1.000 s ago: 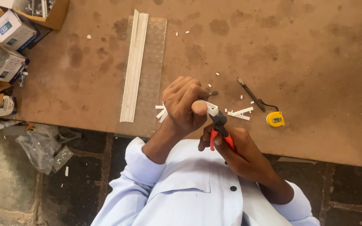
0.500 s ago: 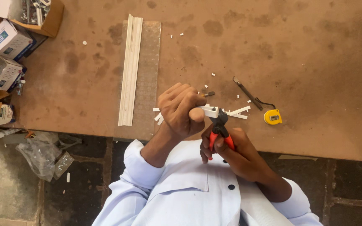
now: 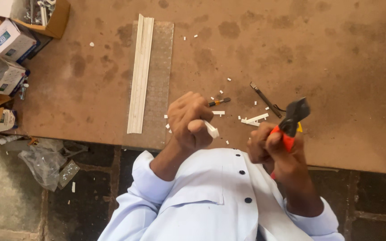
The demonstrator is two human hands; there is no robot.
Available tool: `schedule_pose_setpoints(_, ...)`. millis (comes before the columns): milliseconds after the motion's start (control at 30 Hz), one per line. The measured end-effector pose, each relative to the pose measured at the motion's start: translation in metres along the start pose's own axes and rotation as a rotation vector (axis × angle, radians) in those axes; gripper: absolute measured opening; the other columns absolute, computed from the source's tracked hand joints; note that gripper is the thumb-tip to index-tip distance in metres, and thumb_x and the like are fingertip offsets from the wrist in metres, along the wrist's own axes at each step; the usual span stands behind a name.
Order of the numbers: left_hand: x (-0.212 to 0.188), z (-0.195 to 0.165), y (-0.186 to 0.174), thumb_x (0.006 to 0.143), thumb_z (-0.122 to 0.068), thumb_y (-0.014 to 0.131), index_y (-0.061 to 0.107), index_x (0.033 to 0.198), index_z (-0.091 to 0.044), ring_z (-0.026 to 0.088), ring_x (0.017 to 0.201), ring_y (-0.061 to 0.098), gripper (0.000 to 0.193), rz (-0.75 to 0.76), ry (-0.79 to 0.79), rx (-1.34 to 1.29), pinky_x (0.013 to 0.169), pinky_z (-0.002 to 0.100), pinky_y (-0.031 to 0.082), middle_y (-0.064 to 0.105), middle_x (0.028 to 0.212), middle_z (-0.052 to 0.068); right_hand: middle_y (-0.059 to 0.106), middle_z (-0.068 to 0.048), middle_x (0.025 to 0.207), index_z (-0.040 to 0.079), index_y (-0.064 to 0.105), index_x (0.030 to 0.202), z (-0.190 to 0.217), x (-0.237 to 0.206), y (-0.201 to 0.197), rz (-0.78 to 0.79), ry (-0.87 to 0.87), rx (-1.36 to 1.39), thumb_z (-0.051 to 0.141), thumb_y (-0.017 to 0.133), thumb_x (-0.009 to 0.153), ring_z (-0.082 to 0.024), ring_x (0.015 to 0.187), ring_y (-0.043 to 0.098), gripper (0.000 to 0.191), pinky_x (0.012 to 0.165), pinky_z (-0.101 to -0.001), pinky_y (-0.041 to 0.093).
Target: The person repeatedly picks up short white plastic strips and uses red-handled pliers to trim small pieces from their ends. The trimmed pieces accumulate on the workbench. The person handles the strips one at a time and places the trimmed pieces back on the table.
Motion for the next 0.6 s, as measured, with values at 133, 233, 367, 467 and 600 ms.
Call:
schedule_pose_setpoints(133, 0.000, 0.002, 0.001, 0.116, -0.041, 0.035, 0.047, 0.077, -0.006, 0.023, 0.055, 0.045, 0.054, -0.003, -0.005, 0.018, 0.056, 0.038, 0.033, 0.044, 0.067, 0.006, 0.037, 0.000, 0.068, 0.006, 0.044, 0.081, -0.008, 0.001, 0.000, -0.080, -0.009, 0.054, 0.035, 0.058, 0.111, -0.011, 0.057, 0.039, 0.044, 0.053, -0.0301, 0.034)
schedule_pose_setpoints(233, 0.001, 0.007, 0.002, 0.116, -0.040, 0.039, 0.050, 0.080, -0.005, 0.024, 0.058, 0.048, 0.052, -0.015, -0.044, 0.068, 0.057, 0.038, 0.036, 0.046, 0.070, 0.007, 0.053, -0.008, 0.076, 0.002, 0.056, 0.094, -0.011, 0.000, -0.004, -0.196, 0.030, -0.075, 0.034, 0.054, 0.101, -0.024, 0.074, 0.066, 0.032, 0.066, -0.0437, 0.058)
schedule_pose_setpoints(367, 0.003, 0.009, 0.003, 0.115, -0.033, 0.046, 0.055, 0.085, -0.003, 0.025, 0.060, 0.050, 0.044, 0.011, -0.093, 0.111, 0.055, 0.036, 0.037, 0.048, 0.072, 0.008, 0.064, -0.014, 0.102, 0.001, 0.054, 0.098, -0.009, 0.007, 0.027, 0.120, -0.036, -0.319, 0.028, 0.051, 0.110, -0.024, 0.093, 0.065, 0.030, 0.087, -0.0434, 0.059)
schedule_pose_setpoints(467, 0.005, 0.011, 0.003, 0.113, -0.022, 0.050, 0.057, 0.088, -0.002, 0.023, 0.059, 0.051, 0.033, 0.036, -0.159, 0.101, 0.056, 0.035, 0.040, 0.051, 0.074, 0.009, 0.069, -0.012, 0.098, 0.001, 0.057, 0.096, -0.017, 0.009, 0.033, 0.166, 0.015, -0.488, 0.029, 0.050, 0.108, -0.022, 0.089, 0.069, 0.032, 0.079, -0.0368, 0.057)
schedule_pose_setpoints(600, 0.005, 0.019, 0.007, 0.107, -0.011, 0.061, 0.061, 0.093, -0.001, 0.019, 0.063, 0.056, 0.017, 0.066, -0.320, -0.003, 0.058, 0.032, 0.043, 0.058, 0.076, 0.007, 0.066, -0.012, 0.094, 0.000, 0.057, 0.096, -0.020, 0.010, 0.027, 0.120, 0.053, -0.428, 0.031, 0.051, 0.107, -0.020, 0.087, 0.069, 0.033, 0.076, -0.0341, 0.055)
Point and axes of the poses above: each hand's wrist, its own x-axis towards the middle knuckle, its own y-axis out of the palm, z = x × y, the point moved 8 cm from there along x, towards the middle knuckle
